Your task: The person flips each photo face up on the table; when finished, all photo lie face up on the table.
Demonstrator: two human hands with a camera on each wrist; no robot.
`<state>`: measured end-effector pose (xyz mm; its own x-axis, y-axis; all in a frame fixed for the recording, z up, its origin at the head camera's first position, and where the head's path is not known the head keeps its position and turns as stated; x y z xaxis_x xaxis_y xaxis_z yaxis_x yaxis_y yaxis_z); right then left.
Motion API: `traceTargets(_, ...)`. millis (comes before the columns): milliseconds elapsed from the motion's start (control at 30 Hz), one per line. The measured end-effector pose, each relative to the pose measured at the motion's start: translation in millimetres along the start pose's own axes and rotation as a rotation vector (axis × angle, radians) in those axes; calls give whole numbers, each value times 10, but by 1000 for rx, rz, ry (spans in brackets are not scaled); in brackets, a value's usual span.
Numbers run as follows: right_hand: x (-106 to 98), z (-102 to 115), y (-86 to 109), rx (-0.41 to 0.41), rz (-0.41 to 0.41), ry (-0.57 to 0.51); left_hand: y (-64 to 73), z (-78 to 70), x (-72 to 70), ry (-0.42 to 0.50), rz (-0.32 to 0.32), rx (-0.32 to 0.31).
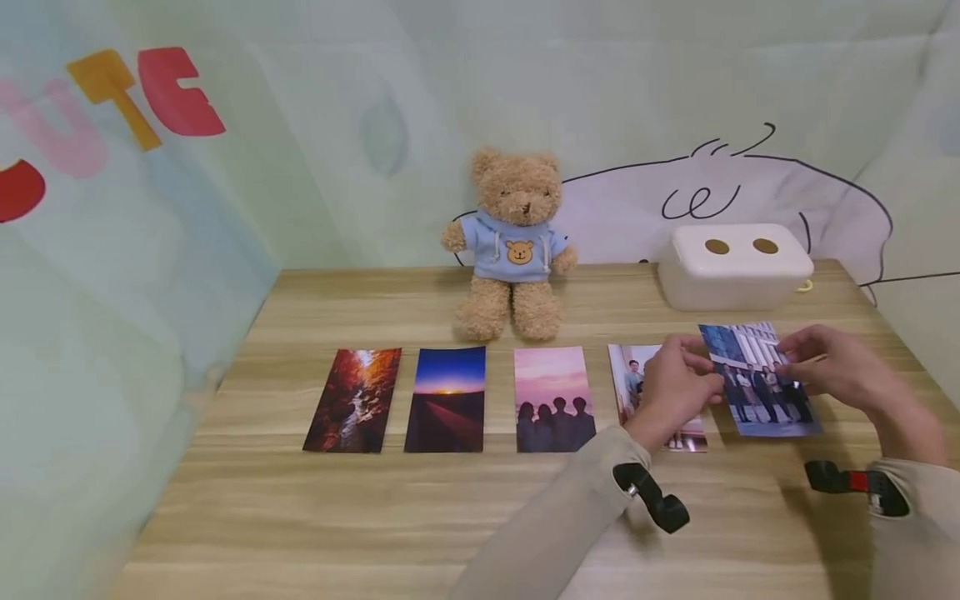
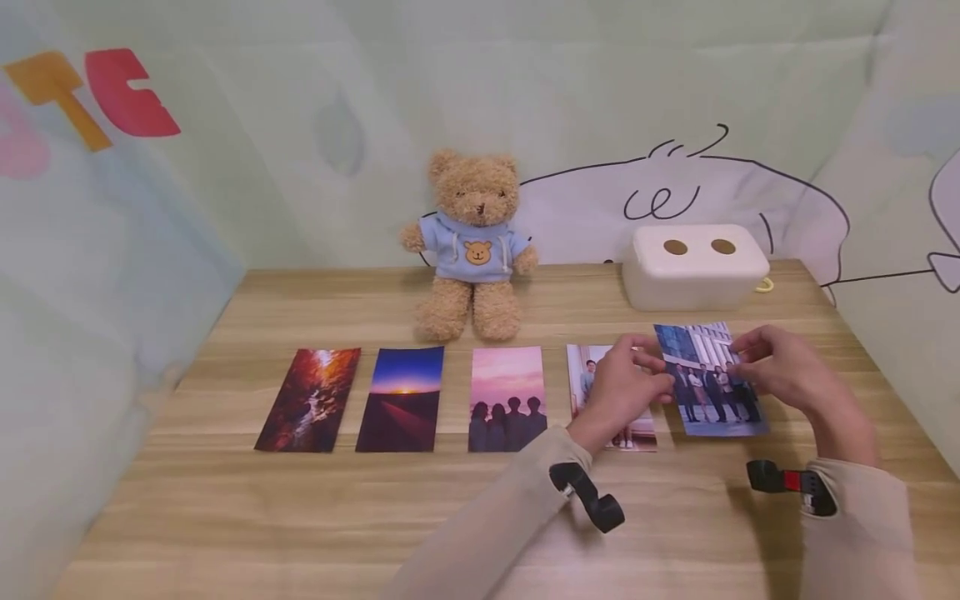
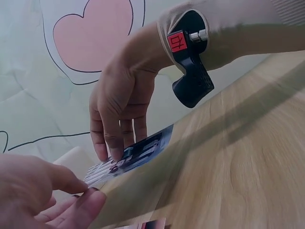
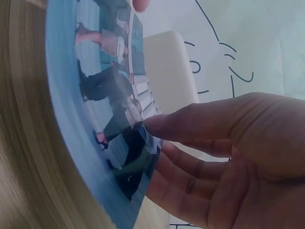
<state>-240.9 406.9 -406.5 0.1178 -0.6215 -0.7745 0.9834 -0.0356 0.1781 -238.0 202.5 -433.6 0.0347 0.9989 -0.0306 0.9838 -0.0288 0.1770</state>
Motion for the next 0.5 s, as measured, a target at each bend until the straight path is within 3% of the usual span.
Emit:
traceTargets(133, 21, -54, 9, 13, 25, 2, 2, -2, 29, -145, 37, 41)
traceTargets(333, 64, -57, 25, -10, 48, 3, -24, -27, 64, -439, 55, 167)
traceTargets(500, 104, -47, 19, -9, 72, -1, -35, -23, 90, -550, 52, 212)
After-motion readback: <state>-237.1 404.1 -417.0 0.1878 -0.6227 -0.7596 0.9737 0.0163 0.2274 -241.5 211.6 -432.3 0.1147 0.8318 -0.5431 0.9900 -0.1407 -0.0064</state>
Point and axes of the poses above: each hand's wrist, its own y-axis away from the middle knuckle, its own x-axis out of the palm, z = x × y, the point moved 10 cm from there along -y, towards the middle knuckle, and after that the axes turned 7 degrees about -z, right-handed, at the moved point
